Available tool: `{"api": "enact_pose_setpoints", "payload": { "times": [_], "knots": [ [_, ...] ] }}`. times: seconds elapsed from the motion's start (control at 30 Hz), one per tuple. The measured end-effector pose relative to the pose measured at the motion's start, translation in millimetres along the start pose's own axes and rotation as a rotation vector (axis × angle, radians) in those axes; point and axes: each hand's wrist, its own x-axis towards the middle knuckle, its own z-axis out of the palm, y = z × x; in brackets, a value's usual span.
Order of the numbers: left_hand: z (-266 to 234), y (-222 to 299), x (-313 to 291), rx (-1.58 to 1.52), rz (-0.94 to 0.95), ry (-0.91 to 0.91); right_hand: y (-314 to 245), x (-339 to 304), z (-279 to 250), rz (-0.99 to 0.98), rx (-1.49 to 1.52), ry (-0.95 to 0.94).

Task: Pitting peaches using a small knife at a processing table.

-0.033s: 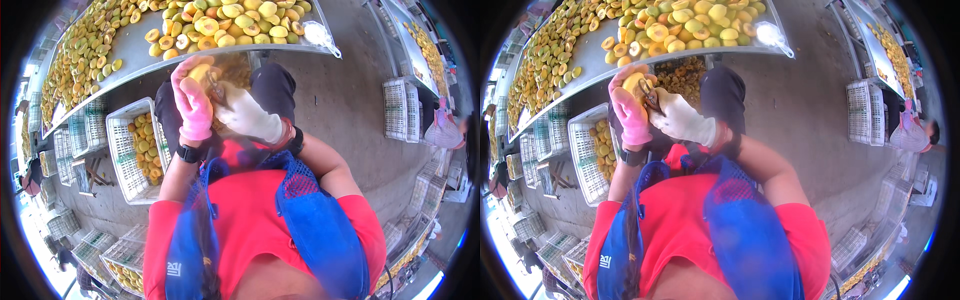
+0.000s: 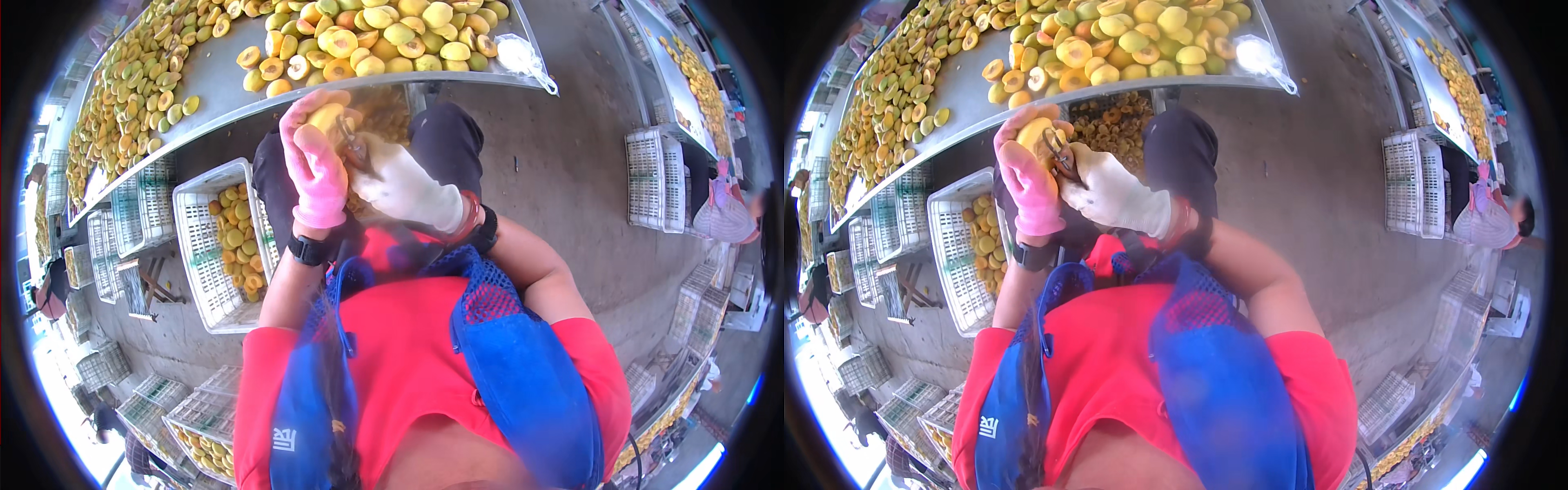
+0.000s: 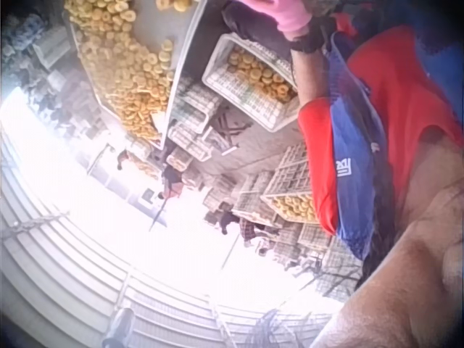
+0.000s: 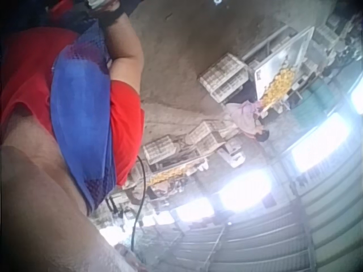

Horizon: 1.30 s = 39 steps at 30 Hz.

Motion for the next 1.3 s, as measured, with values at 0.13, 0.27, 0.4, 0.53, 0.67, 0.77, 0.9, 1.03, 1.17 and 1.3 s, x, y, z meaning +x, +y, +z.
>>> {"api": "enact_pose_setpoints", "payload": {
  "times": [0.13,0.27,0.4,0.53,0.67,0.77,0.9,1.03,1.17,1.3],
  "knots": [
    [0,1,2,0.025,0.004,0.001,-6,2,-5,0.051,0.094,-0.082],
    [-2,0,2,0.041,-0.016,-0.051,4,0,1,-0.052,0.014,-0.059],
    [-5,4,1,-0.006,-0.083,-0.069,10,0,4,-0.036,0.111,-0.112],
    [-16,7,1,-0.234,-0.2,-0.17,-4,-4,-15,0.496,0.664,-0.42],
    [-22,5,1,-0.228,-0.22,-0.211,0,-3,-10,0.272,0.332,-0.392],
    [-23,1,-1,-0.154,-0.194,-0.196,6,-3,-12,0.228,0.315,-0.418],
    [-28,0,-3,-0.145,-0.171,-0.234,-23,-2,-24,0.609,0.756,-0.585],
    [-35,-2,1,-0.229,-0.209,-0.353,-18,-3,-24,0.527,0.599,-0.553],
    [-41,-4,0,-0.147,-0.295,-0.375,-24,-3,-33,0.653,0.646,-0.662],
    [-46,-4,2,-0.028,-0.273,-0.521,-34,-3,-38,0.796,0.89,-0.726]
  ]
}}
